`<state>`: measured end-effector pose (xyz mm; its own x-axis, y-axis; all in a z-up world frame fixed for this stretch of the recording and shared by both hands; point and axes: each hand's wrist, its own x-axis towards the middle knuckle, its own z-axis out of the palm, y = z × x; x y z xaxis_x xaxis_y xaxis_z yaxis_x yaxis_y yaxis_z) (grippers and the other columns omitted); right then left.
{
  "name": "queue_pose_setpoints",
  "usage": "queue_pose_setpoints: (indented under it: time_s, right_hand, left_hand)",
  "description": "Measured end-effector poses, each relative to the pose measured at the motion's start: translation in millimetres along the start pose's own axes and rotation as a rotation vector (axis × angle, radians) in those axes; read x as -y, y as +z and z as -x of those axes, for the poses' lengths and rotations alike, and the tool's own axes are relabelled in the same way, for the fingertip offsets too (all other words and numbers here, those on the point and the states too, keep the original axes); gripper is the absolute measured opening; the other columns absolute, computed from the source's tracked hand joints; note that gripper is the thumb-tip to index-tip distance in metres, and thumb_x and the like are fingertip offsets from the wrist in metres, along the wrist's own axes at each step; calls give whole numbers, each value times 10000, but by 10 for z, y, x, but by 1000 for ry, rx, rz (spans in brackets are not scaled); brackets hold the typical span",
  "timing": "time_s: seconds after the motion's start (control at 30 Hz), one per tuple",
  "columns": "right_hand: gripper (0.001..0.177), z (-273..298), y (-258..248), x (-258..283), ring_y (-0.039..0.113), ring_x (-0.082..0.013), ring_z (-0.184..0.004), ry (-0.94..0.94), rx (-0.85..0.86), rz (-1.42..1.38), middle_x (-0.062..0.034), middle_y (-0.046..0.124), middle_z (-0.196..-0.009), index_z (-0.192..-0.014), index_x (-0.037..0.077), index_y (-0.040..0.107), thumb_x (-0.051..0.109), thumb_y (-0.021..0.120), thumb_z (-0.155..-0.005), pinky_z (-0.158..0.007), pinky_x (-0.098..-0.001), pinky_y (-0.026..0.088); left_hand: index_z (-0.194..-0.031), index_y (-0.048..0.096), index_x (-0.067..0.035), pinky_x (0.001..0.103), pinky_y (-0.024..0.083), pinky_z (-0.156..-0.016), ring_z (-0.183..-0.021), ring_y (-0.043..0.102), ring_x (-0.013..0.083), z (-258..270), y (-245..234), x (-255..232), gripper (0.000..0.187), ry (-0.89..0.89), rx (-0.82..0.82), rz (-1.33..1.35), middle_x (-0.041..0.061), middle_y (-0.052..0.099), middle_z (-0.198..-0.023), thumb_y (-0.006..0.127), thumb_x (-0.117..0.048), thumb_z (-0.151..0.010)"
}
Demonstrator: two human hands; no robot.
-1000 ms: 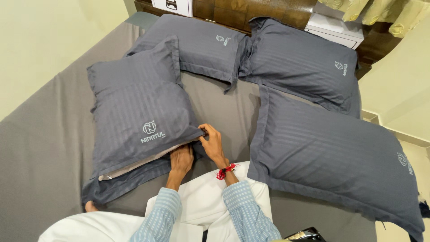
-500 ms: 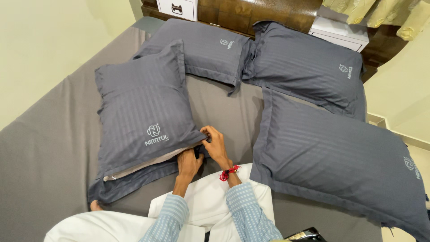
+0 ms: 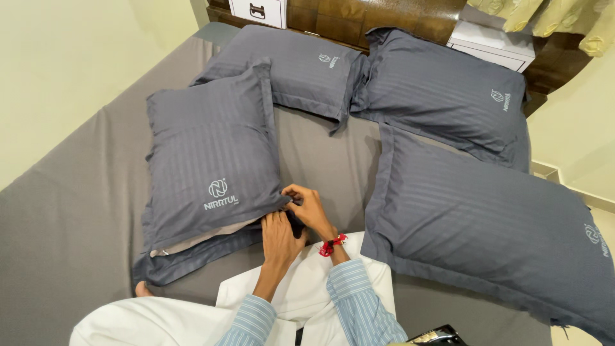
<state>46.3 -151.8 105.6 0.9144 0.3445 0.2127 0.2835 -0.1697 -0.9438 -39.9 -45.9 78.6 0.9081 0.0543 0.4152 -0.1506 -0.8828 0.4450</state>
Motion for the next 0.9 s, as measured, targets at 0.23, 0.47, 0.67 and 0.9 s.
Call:
queue_pose_setpoints:
  time_s: [0.23,0.47,0.67,0.9]
  right_hand:
    - [187,-28,182,-66,621,-104,-678,-75,-169,30,-56,707,-791,-981,9,686,-15,737,-803,-663,-277,531]
    - [270,-90,65,-398,572,-99,-674,94,-91,21,-35,664,-778,-958,44,649,13,818,-749,-614,-279,492]
    - [401,-178,121,-1107,635,-113,-830,276,21,-148,-64,688,-979,-1104,73,571,35,817,-790,-659,-255,545]
    - [468,-172,192,-1159,672,-179,-848,496,102,-239,-60,651,-1089,-1244,92,510,-16,705,-833,-635,-306,577]
  left_hand:
    - [-1260,534,109,488,392,-1058,-1207,539,421,-59,-43,69,736,-46,180,182,275,578,-1270,789,-306,-708]
    - [-1311,578,86,487,462,-988,-1139,589,470,78,-27,22,499,-117,-101,366,299,625,-1250,676,-123,-868]
    - [-1298,556,101,472,498,-956,-1102,618,471,77,-139,10,534,-127,-57,393,308,618,-1218,649,-34,-790]
    - [-1112,627,55,458,502,-954,-1107,624,425,112,-215,177,368,56,55,374,240,662,-1144,626,25,-745]
